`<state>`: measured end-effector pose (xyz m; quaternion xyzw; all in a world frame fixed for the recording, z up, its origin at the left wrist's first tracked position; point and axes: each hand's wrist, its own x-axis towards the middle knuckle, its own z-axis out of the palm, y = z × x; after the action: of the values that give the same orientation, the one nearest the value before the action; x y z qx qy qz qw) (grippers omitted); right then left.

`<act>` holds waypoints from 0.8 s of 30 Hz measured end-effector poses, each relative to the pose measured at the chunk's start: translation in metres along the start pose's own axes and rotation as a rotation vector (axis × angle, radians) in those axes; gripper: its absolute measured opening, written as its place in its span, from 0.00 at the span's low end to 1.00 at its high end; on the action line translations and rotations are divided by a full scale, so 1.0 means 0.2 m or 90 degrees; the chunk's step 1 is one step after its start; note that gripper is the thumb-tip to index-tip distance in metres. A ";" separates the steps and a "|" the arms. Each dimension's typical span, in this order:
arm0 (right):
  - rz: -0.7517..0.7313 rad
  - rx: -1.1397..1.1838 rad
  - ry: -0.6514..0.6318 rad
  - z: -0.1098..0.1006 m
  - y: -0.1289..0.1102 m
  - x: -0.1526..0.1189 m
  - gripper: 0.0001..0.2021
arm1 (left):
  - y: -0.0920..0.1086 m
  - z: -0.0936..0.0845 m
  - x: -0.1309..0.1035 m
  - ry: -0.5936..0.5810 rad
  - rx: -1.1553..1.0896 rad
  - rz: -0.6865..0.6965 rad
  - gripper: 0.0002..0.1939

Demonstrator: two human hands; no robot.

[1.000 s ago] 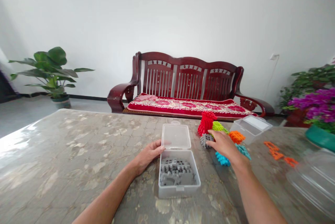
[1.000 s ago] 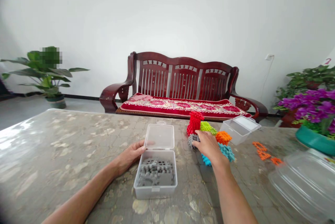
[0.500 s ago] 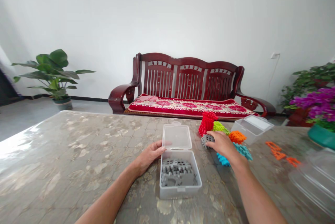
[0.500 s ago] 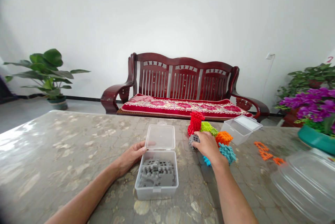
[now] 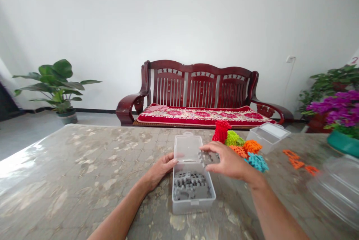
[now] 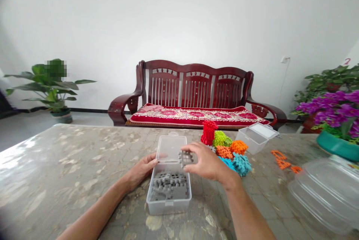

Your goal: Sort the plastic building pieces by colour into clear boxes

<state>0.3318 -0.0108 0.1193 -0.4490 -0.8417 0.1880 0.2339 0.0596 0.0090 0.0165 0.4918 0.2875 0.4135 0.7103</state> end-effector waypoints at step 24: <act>0.030 -0.008 -0.211 0.21 -0.22 0.09 0.16 | 0.00 0.04 -0.01 0.019 0.022 0.039 0.26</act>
<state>0.2704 -0.0226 0.1113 -0.4331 -0.8591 0.2595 0.0842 0.0648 0.0044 0.0185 0.5068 0.2896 0.4373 0.6842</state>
